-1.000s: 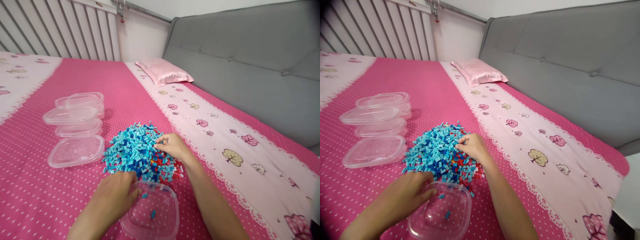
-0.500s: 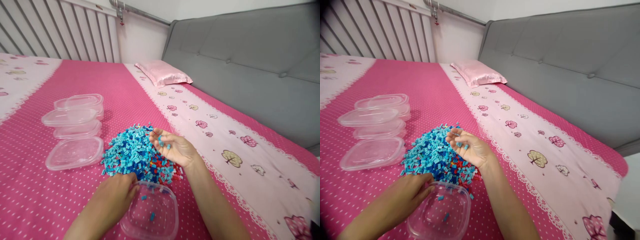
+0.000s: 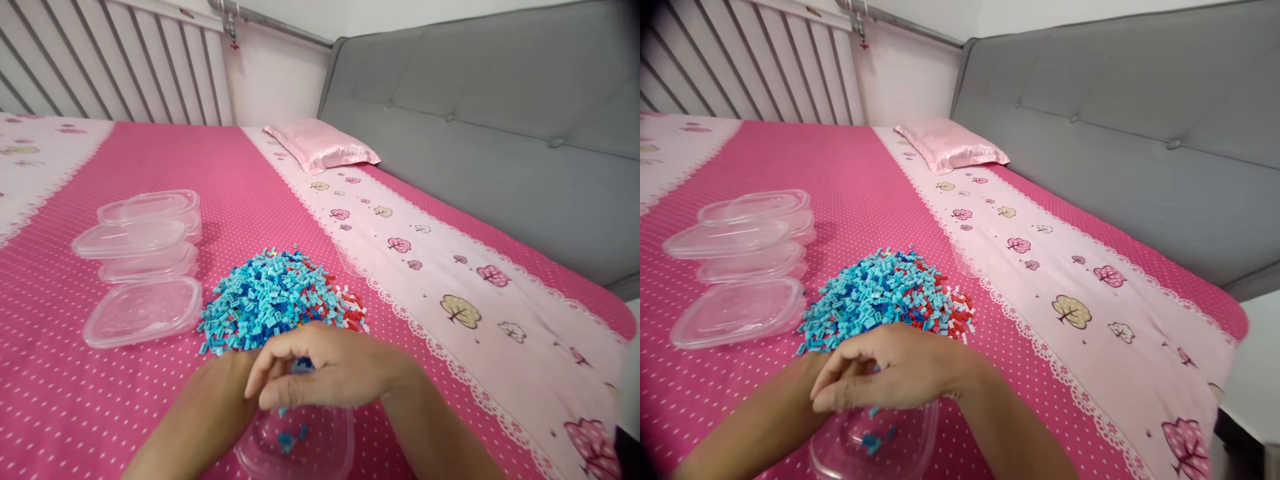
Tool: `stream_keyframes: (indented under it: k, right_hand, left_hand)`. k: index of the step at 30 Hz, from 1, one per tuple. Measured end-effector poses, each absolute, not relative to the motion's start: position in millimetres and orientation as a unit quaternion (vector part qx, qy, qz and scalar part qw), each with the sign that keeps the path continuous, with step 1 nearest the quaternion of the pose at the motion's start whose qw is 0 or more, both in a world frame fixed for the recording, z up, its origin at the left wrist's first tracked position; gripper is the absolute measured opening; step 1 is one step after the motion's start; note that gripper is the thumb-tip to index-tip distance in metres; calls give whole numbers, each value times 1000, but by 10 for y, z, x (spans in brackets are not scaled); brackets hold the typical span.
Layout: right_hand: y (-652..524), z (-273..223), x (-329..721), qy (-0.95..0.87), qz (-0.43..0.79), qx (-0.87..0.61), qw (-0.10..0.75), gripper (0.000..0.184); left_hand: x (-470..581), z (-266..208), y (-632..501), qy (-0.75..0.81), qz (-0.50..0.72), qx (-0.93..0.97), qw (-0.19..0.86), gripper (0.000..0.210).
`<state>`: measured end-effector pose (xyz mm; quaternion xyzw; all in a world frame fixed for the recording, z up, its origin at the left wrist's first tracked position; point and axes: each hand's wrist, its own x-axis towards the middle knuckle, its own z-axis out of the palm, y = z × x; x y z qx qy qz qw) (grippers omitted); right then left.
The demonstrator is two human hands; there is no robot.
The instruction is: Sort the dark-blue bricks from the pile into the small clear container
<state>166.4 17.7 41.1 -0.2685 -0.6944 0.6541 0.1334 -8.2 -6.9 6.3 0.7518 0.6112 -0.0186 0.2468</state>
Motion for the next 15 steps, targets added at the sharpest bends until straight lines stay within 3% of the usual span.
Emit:
stream_keyframes:
  k: [6,9,15]
  right_hand:
    - [477,254,2081,-703,376,-528,293,16]
    - [657,89,2270,-689,301,-602,269,18]
    - [797,-106,2370,-721,377,-559,162,32]
  left_hand:
    - [-75,57,-28,581,-74,762,276,33]
    - [-80,122,-31,591,-68,752,283,37]
    - [-137,196,-52,603,-10,739,299,40]
